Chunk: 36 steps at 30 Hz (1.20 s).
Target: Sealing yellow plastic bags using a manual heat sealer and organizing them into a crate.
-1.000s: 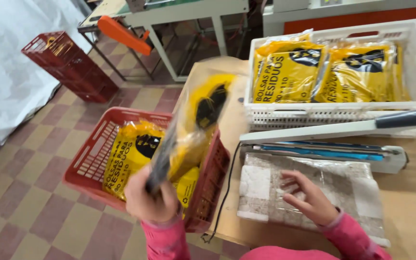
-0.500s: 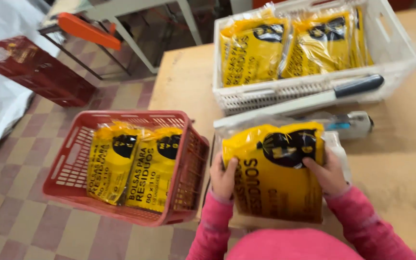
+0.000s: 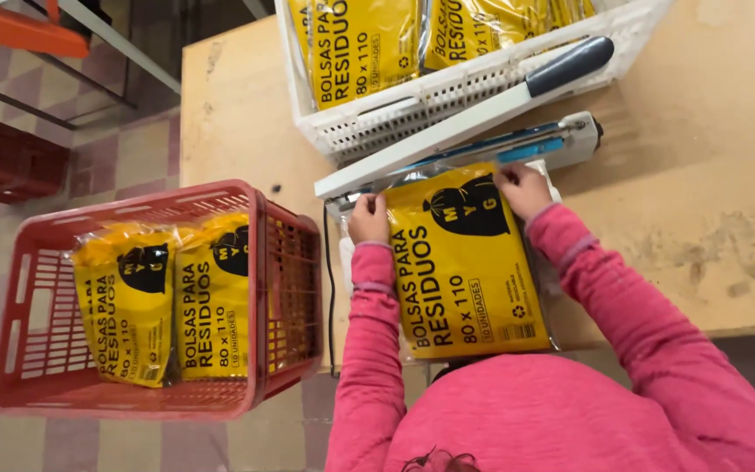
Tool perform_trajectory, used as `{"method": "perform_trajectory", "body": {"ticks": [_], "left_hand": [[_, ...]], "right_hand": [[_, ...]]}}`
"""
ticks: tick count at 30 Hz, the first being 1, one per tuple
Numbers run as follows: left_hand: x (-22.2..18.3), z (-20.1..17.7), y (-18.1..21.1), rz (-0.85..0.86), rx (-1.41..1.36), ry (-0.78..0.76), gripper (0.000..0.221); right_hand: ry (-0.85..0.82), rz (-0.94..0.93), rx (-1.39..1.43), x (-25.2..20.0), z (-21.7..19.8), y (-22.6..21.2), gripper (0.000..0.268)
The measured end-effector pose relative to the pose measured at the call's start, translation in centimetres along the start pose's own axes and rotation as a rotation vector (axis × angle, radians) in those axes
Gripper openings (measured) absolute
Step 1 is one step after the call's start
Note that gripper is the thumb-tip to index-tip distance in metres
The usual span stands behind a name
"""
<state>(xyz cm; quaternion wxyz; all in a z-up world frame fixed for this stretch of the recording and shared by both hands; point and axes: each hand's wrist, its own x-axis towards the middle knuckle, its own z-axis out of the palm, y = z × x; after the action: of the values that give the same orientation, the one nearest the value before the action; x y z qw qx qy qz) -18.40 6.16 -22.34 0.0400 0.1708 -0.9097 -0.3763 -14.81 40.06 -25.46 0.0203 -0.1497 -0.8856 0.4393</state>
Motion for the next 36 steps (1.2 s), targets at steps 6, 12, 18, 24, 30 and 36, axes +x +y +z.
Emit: {"method": "perform_trajectory", "body": {"ticks": [6,12,18,24,30,36], "left_hand": [[1.5,0.5,0.2,-0.020,0.129,0.011,0.027],[0.8,-0.9,1.8,0.007,0.170,0.023,0.038],[2.3,0.6,-0.3,-0.044,0.248,0.059,0.035],[2.6,0.3,0.2,-0.086,0.259,0.050,0.035],[1.7,-0.9,1.4,-0.093,0.221,0.084,0.034],[2.5,0.1,0.0,-0.116,0.172,0.137,0.035]], "right_hand": [[-0.045,0.249,-0.134,1.9,-2.3,-6.3,0.036],[0.013,0.335,-0.021,5.2,0.3,-3.0,0.044],[-0.092,0.290,0.016,2.5,-2.0,-6.4,0.033],[-0.035,0.352,0.022,5.1,0.6,-2.7,0.031],[-0.020,0.338,0.121,2.1,-2.1,-6.5,0.032],[0.002,0.343,0.061,1.6,-2.4,-7.5,0.030]]}}
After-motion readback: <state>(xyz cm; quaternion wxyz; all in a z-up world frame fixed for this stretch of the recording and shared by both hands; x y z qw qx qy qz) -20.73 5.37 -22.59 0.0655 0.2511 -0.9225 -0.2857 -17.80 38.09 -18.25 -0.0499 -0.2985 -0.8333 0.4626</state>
